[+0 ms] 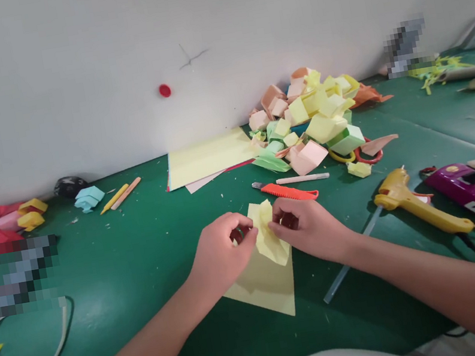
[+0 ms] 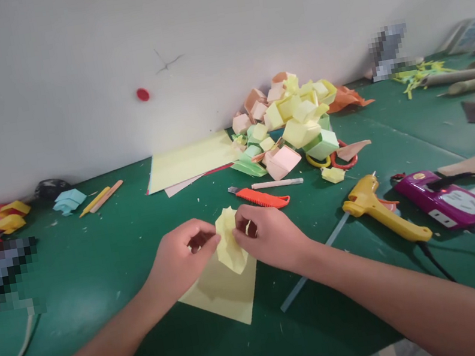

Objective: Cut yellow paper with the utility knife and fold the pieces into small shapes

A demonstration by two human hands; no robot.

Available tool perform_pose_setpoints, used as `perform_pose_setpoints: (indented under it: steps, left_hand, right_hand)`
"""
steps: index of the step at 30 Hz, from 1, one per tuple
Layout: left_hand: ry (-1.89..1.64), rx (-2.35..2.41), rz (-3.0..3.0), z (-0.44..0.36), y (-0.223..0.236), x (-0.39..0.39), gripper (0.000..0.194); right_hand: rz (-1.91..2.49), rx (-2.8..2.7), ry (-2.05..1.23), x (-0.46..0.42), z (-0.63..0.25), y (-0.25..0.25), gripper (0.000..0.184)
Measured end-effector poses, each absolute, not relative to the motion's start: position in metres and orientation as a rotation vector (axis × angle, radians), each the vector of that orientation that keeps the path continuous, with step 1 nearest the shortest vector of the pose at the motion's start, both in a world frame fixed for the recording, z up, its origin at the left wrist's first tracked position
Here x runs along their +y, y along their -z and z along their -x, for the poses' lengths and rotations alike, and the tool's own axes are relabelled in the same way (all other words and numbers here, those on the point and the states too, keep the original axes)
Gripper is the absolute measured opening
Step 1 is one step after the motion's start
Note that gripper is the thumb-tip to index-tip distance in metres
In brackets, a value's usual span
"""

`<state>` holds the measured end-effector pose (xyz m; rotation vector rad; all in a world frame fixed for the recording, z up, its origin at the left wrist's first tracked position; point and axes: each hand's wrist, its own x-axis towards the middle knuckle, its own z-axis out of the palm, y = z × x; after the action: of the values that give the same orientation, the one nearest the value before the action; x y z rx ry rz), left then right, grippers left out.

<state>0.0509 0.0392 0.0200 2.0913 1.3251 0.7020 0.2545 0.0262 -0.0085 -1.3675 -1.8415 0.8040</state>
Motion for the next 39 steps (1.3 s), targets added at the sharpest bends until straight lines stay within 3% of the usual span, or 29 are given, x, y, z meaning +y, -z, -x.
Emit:
perform_pose_setpoints:
  steps: [18, 25, 29, 39]
  left_hand:
    - [-0.772, 1.217, -2.267, -0.054, -0.016, 0.038, 0.009]
    - [-0.618, 1.23, -2.098, -0.05, -0.019, 0.048, 0.003]
    - [-0.532, 1.221, -1.923, -0.049, -0.019, 0.052, 0.014]
    - [-0.443, 1.244, -2.157, -0.053, -0.02, 0.045, 0.003]
  right_hand:
    - [1.237, -1.839, -0.917, 0.029, -0.254, 0.014, 0.008]
    - [1.199, -1.9, -0.944, 0.028, -0.254, 0.014, 0.009]
    - [1.187, -1.914, -0.951, 0.028, -0.255, 0.013, 0.007]
    - [1.165, -1.97, -1.01, 0.026, -0.252, 0.011, 0.006]
